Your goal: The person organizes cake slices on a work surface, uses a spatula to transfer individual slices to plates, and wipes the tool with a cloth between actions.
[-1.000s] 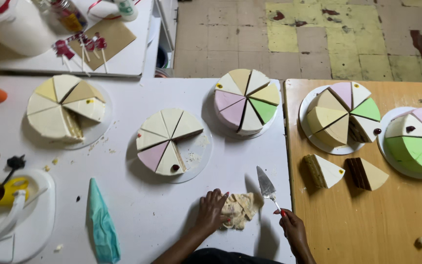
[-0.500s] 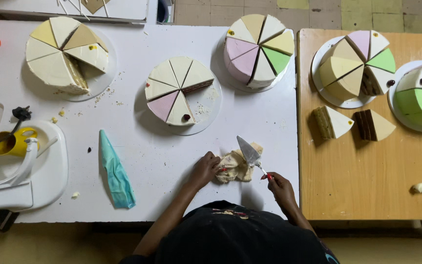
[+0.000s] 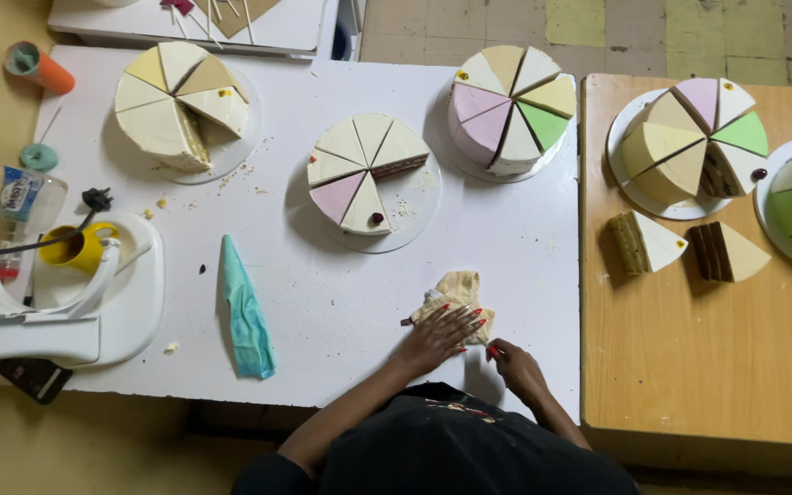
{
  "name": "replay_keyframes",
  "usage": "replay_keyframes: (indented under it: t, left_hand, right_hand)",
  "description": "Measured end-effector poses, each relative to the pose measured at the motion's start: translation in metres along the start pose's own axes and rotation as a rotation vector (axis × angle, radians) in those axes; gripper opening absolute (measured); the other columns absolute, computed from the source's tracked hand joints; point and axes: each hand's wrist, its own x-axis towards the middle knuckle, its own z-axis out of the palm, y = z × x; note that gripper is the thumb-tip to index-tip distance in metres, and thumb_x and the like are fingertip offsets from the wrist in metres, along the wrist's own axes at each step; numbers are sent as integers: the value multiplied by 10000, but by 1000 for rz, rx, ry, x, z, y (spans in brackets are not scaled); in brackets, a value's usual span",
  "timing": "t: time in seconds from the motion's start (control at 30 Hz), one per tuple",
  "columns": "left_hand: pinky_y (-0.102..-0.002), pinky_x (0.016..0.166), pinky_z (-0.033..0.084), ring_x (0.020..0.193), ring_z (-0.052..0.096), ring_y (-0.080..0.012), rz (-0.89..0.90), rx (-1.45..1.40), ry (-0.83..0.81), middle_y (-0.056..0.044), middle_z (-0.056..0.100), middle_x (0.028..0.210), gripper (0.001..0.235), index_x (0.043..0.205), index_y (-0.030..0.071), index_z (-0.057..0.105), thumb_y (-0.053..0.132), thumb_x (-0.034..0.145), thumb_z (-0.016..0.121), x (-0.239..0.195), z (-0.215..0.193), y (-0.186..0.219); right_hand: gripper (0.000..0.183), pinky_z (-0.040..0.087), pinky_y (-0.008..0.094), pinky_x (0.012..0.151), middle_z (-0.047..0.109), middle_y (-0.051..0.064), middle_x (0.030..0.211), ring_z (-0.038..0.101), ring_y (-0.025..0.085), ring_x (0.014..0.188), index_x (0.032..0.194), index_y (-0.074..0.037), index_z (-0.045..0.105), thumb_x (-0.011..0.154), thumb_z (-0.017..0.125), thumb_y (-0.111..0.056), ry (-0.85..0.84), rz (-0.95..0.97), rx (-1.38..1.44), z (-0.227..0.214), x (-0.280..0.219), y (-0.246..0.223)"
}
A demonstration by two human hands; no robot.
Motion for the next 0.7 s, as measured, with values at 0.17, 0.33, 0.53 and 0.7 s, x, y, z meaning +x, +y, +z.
replay_keyframes:
  t: [0.17,0.33,0.53,0.7]
  left_hand:
    - [-475,1294,150,1554,289,-241,-29,184,-84,-18,298,1693,630,1633,213,262,298,1052,491,-6,7,-1]
    - [-527,1270,232,1484,413,-296,-41,82,36,-93,464,1591,635,1529,126,471,176,942,708,-9,-12,-7]
    - [-490,1059,500,1113,700,-313,-183,-35,243,-110,743,1226,344,1154,101,751,47,814,742,-30,2,-30]
    - [-384,534,576,721,718,-247,-1049,-239,64,-35,774,932,92,1018,181,658,268,993,645,-31,-52,-23]
  right_hand:
    - [257,418,304,569,603,33,661,529,166,555,997,-169,746,1033,497,-222,-83,78,48,-32,-21,22]
    - [302,304,269,555,615,-2,697,473,123,588,933,-203,759,1040,488,-284,-40,260,-119,-88,-58,51]
    - [195,381,369,627,705,74,735,585,218,626,907,-192,698,954,526,-270,364,201,-5,-78,-45,120]
    - [283,436,346,701,755,62,1006,652,210,848,994,-256,758,1021,477,-276,255,95,132,-37,-14,82]
